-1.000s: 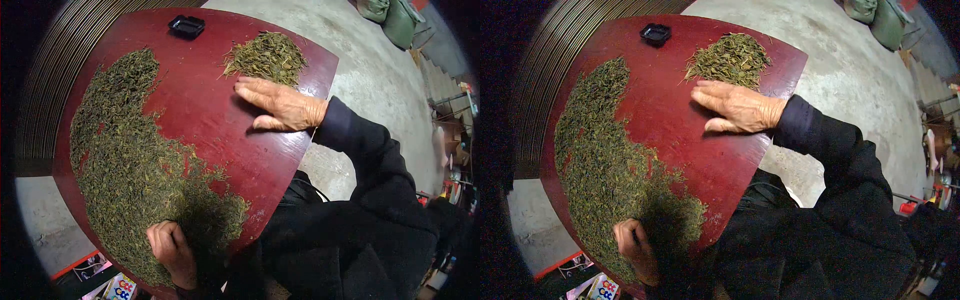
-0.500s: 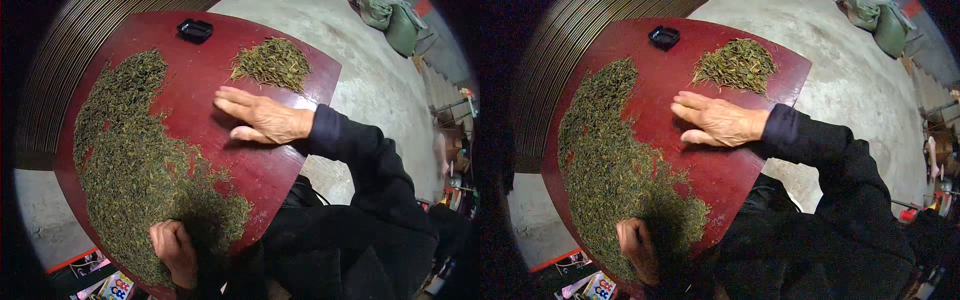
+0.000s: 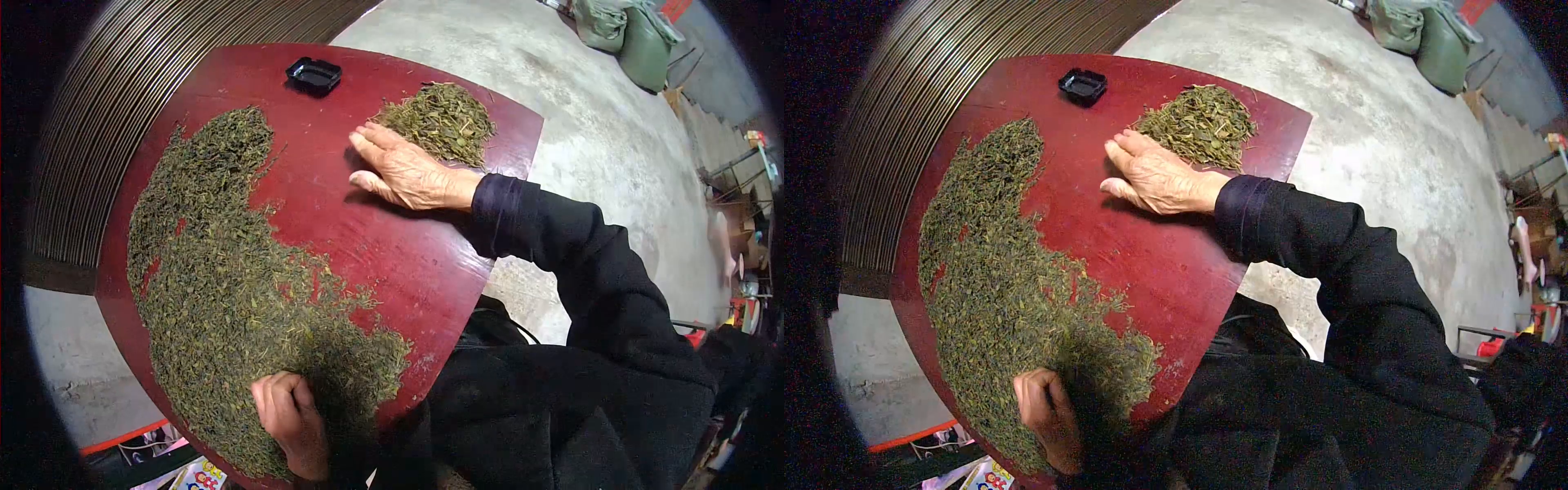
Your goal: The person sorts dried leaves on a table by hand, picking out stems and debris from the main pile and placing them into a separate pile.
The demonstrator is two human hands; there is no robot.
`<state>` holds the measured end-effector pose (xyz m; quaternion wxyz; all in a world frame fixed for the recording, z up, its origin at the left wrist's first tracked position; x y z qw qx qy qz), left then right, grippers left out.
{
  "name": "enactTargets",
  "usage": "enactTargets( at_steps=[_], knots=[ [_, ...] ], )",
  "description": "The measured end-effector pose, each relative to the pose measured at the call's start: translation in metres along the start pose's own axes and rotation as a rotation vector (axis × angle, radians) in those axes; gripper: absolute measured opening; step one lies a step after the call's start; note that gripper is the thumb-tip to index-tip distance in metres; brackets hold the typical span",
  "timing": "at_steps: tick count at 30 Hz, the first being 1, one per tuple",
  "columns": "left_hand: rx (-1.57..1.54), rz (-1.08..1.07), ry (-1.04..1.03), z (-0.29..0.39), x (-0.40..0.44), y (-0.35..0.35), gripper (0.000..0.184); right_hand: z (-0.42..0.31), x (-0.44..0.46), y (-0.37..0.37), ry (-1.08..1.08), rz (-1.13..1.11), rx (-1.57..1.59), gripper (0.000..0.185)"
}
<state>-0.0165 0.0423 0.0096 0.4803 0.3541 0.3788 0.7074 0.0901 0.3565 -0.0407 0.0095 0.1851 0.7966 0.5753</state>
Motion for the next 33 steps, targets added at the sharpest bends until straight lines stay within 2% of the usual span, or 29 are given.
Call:
enactTargets(
  at_steps=[3,13,19,23,28,33],
  knots=[
    [0.005,0.003,0.001,0.002,0.000,0.001,0.011,0.009,-0.002,0.006,0.042,0.233,-0.059,0.046],
    [0.031,-0.017,0.027,0.003,-0.002,0.001,0.012,0.023,-0.001,0.021,-0.055,0.212,0.183,0.031],
    [0.022,0.011,0.001,0.001,-0.003,0.003,0.012,0.011,-0.015,0.025,0.004,0.128,0.238,0.034],
    [0.024,0.016,-0.006,0.006,-0.002,0.005,0.013,-0.009,-0.043,0.021,0.161,0.061,0.153,0.044],
    [0.011,0.021,-0.007,0.004,-0.003,0.004,0.006,0.020,-0.053,0.029,0.096,-0.011,0.170,0.050],
    [0.062,0.068,-0.013,0.001,-0.006,0.004,0.012,0.011,-0.062,0.038,0.179,0.027,0.304,0.044]
  ],
)
Point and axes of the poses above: each hand's wrist, its own x-axis towards the middle knuckle, its own y-axis out of the back of the hand, z = x × y, the point moved 7 cm from there along x, towards the middle knuckle, and after that the axes turned 13 degrees about -z, right-handed, at the moved point
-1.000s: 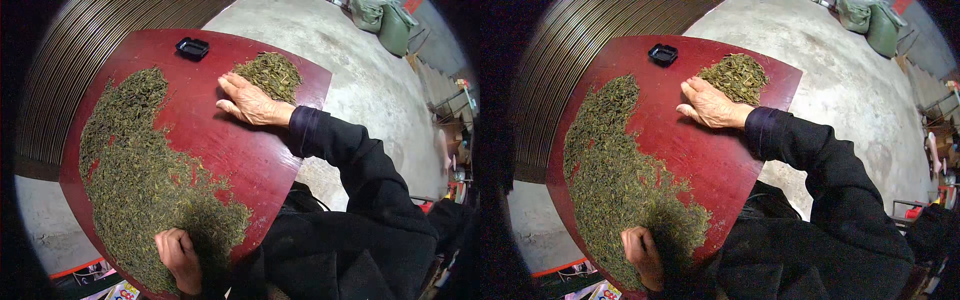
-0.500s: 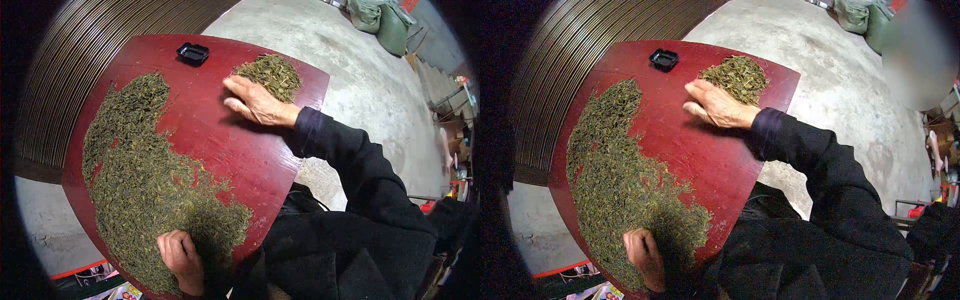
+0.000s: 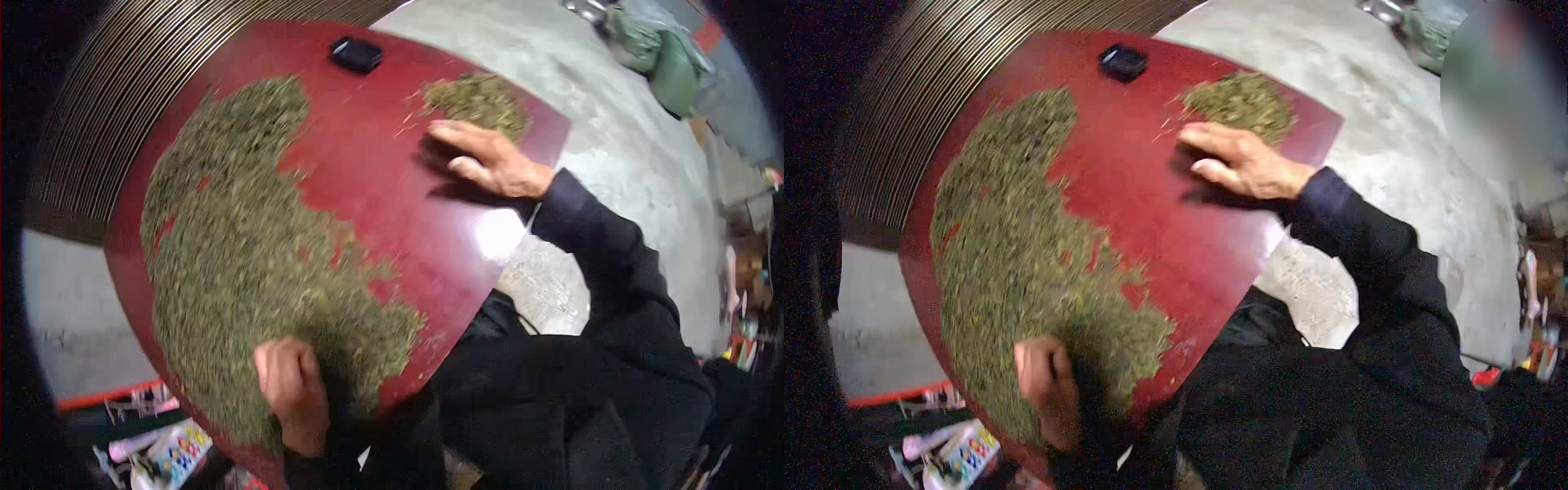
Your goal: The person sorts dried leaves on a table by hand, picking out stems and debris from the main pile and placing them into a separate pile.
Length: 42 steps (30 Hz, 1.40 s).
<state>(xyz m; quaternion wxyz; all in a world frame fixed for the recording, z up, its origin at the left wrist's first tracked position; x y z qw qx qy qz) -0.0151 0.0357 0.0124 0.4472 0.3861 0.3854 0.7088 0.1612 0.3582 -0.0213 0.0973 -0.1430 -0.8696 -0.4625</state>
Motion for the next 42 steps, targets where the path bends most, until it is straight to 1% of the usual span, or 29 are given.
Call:
enactTargets(
  at_steps=[2,3,5,7,8,10,11,13,15,17,20,21,25,31,36,40,42],
  knots=[
    [-0.002,0.025,-0.019,0.000,0.001,0.003,0.012,0.003,-0.005,-0.008,-0.019,-0.053,-0.055,0.042],
    [-0.031,0.031,-0.002,0.005,0.004,0.008,0.013,-0.002,-0.003,-0.005,-0.011,0.002,-0.092,0.038],
    [-0.127,0.072,-0.019,0.005,0.006,0.013,0.013,0.003,0.000,0.002,-0.051,0.072,0.069,0.033],
    [-0.250,0.076,0.027,-0.002,0.004,0.014,0.012,-0.015,0.007,0.002,-0.125,0.114,0.123,0.029],
    [-0.233,0.080,0.062,-0.004,0.003,0.016,0.012,-0.027,0.013,-0.004,-0.105,0.096,0.150,0.029],
    [-0.470,0.015,0.143,-0.012,0.002,0.013,0.010,-0.052,0.024,-0.015,-0.042,-0.007,0.188,0.029],
    [-0.469,0.022,0.158,-0.013,0.001,0.015,0.010,-0.064,0.028,-0.020,-0.016,-0.056,0.198,0.028],
    [-0.657,-0.019,0.253,-0.020,0.000,0.011,0.009,-0.084,0.033,-0.028,0.012,-0.113,0.205,0.028],
    [-0.848,-0.053,0.336,-0.025,-0.001,0.005,0.008,-0.102,0.043,-0.046,0.030,-0.267,0.332,0.027],
    [-0.864,-0.062,0.359,-0.028,-0.002,0.004,0.006,-0.122,0.053,-0.061,0.192,-0.270,0.303,0.024],
    [-0.901,-0.123,0.409,-0.034,-0.005,-0.001,0.005,-0.144,0.065,-0.078,0.211,-0.359,0.309,0.020],
    [-0.909,-0.114,0.410,-0.035,-0.006,-0.001,0.005,-0.148,0.071,-0.083,0.214,-0.368,0.304,0.020],
    [-0.656,-0.058,0.323,-0.033,-0.006,0.009,0.006,-0.158,0.089,-0.100,0.325,-0.337,0.221,0.018],
    [-0.579,-0.130,0.312,-0.036,-0.009,0.013,0.008,-0.149,0.115,-0.118,0.276,-0.384,0.170,0.017],
    [-0.449,-0.047,0.214,-0.037,-0.010,0.015,0.013,-0.152,0.127,-0.131,0.320,-0.380,0.192,0.015],
    [-0.113,0.050,0.059,-0.030,-0.009,0.021,0.023,-0.166,0.127,-0.140,0.379,-0.415,0.070,0.017],
    [-0.083,0.054,0.052,-0.030,-0.009,0.020,0.025,-0.167,0.129,-0.144,0.368,-0.422,0.042,0.017]
  ],
)
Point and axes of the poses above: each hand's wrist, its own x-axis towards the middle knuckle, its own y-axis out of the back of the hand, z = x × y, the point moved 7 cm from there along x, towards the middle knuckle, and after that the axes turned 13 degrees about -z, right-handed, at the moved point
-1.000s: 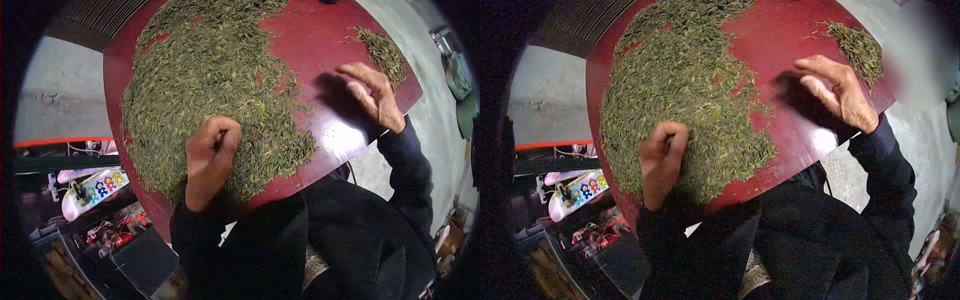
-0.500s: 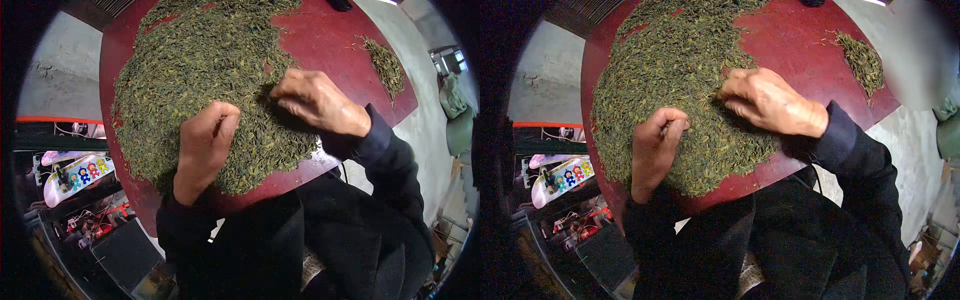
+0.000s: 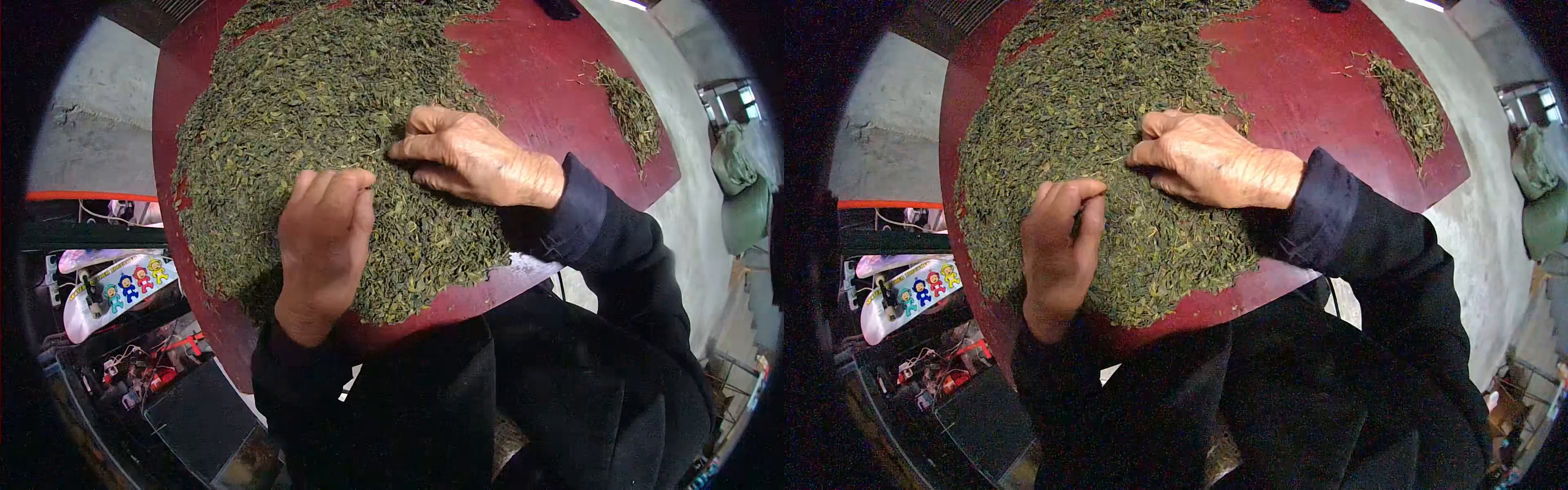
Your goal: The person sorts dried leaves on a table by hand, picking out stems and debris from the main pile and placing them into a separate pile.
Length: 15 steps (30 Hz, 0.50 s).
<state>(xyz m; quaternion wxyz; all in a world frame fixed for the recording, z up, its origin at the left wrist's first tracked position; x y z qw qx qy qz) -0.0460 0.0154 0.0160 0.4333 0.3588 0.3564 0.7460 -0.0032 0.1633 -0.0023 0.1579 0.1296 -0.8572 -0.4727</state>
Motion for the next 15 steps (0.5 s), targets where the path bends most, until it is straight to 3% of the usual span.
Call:
enactTargets(
  at_steps=[9,15],
  knots=[
    [0.112,0.015,-0.002,0.005,0.002,-0.004,0.032,0.018,-0.004,0.006,-0.029,-0.043,-0.006,0.016],
    [0.196,0.030,-0.015,0.008,0.001,-0.006,0.040,0.033,-0.025,0.030,-0.058,0.086,0.244,0.009]
  ],
)
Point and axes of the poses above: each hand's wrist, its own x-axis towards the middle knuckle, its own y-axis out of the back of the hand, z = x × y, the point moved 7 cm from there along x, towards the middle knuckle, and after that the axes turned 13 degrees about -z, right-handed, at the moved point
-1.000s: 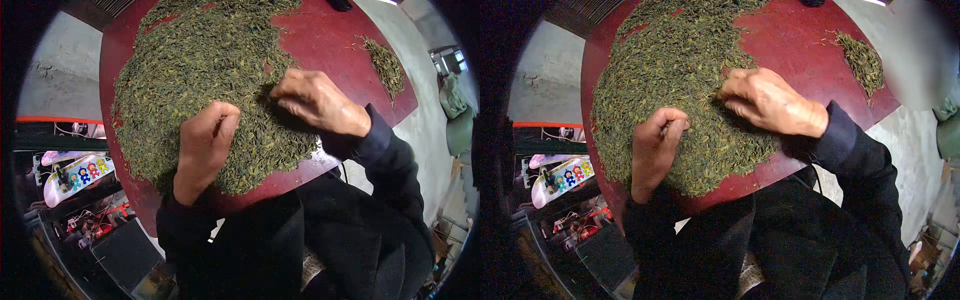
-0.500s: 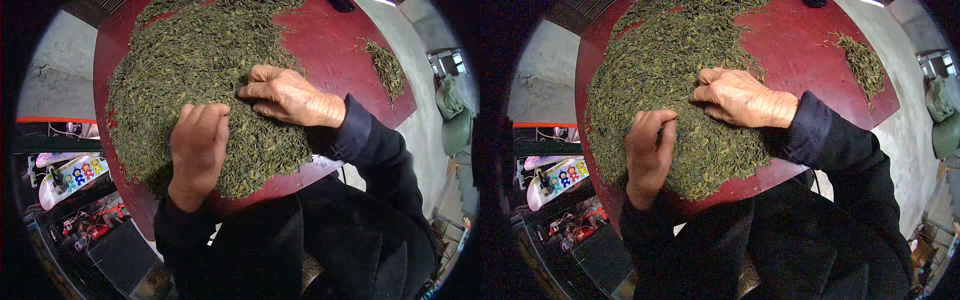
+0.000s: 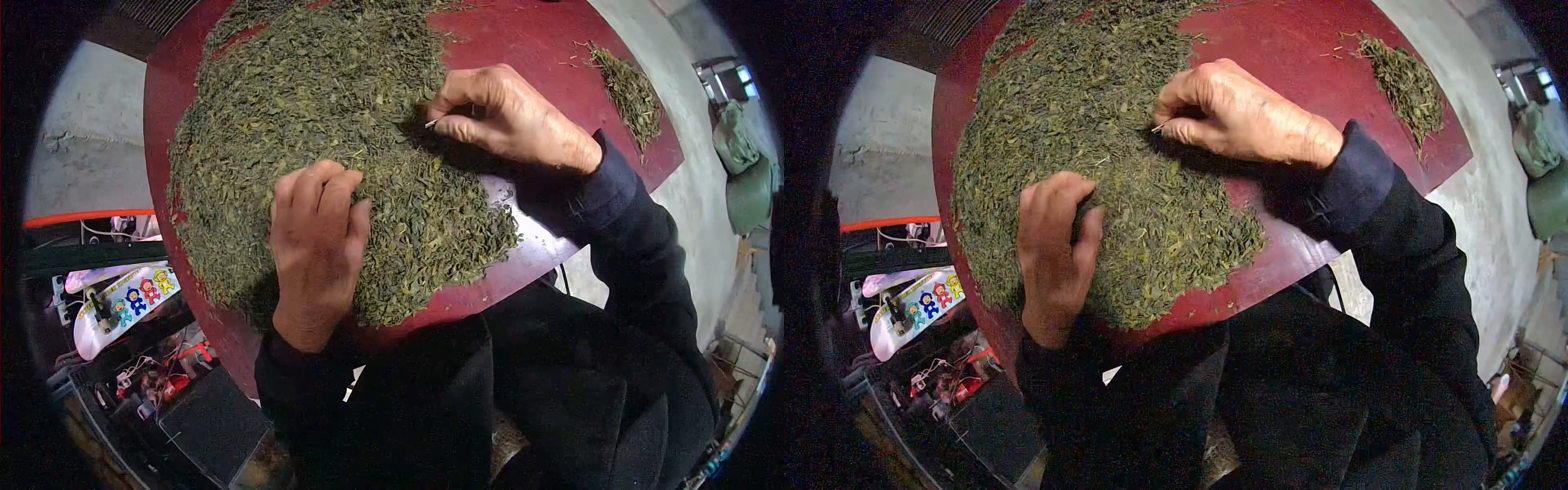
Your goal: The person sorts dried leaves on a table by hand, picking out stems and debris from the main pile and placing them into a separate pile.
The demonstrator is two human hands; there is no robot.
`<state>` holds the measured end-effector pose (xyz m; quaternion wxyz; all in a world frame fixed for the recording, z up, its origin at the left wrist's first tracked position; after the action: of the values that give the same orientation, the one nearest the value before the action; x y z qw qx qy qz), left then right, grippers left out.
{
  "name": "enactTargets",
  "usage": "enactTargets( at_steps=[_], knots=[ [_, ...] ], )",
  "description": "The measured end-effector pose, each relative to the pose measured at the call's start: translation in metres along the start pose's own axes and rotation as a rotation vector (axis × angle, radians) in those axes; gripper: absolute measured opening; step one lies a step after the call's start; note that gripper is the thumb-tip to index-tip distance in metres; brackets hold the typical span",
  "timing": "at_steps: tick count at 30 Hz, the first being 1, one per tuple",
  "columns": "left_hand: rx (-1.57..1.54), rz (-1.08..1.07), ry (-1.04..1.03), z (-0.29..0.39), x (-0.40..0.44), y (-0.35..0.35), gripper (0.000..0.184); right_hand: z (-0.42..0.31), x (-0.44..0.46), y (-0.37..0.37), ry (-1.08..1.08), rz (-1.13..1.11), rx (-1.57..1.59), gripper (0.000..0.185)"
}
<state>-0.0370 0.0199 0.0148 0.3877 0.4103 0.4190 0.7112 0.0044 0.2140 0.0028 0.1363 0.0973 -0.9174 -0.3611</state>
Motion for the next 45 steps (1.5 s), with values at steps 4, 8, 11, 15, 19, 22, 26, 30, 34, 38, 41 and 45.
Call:
enactTargets(
  at_steps=[4,8,11,15,19,22,26,30,34,38,41,45],
  knots=[
    [0.016,-0.015,0.005,0.000,-0.001,-0.002,0.041,0.004,-0.003,-0.002,-0.055,-0.014,0.095,0.006],
    [-0.001,-0.013,0.012,0.002,-0.001,-0.002,0.040,0.007,-0.009,0.005,-0.116,-0.021,0.191,0.006],
    [0.019,-0.031,0.030,0.002,-0.004,-0.003,0.040,0.010,-0.021,0.013,-0.155,-0.023,0.188,0.006],
    [0.019,-0.054,0.039,0.004,-0.002,-0.006,0.040,0.014,-0.045,0.027,-0.239,-0.036,0.187,0.008],
    [-0.007,-0.088,0.041,0.007,0.000,-0.007,0.038,0.018,-0.068,0.037,-0.339,-0.072,0.230,0.011],
    [-0.006,-0.102,0.064,0.008,0.002,-0.004,0.037,0.024,-0.082,0.052,-0.429,-0.046,0.168,0.013],
    [-0.008,-0.122,0.072,0.009,0.003,-0.006,0.036,0.039,-0.096,0.056,-0.465,-0.022,0.171,0.013],
    [-0.016,-0.143,0.074,0.011,0.005,-0.007,0.035,0.051,-0.103,0.045,-0.394,0.017,0.144,0.013],
    [-0.031,-0.165,0.069,0.012,0.006,-0.009,0.032,0.044,-0.096,0.040,-0.173,0.088,-0.010,0.012],
    [-0.043,-0.191,0.099,0.012,0.007,-0.010,0.033,0.047,-0.096,0.040,-0.251,0.099,-0.052,0.013],
    [-0.046,-0.190,0.088,0.012,0.008,-0.010,0.034,0.045,-0.093,0.040,-0.224,0.064,-0.068,0.014],
    [-0.049,-0.190,0.078,0.013,0.007,-0.011,0.036,0.040,-0.092,0.039,-0.189,0.007,-0.102,0.016]
  ],
)
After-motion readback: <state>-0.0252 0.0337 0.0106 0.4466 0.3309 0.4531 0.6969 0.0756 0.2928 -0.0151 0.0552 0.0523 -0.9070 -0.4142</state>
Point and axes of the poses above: each hand's wrist, its own x-axis towards the middle knuckle, its own y-axis out of the back of the hand, z = x × y, the point moved 7 cm from there along x, towards the middle knuckle, and after that the axes turned 13 degrees about -z, right-handed, at the moved point
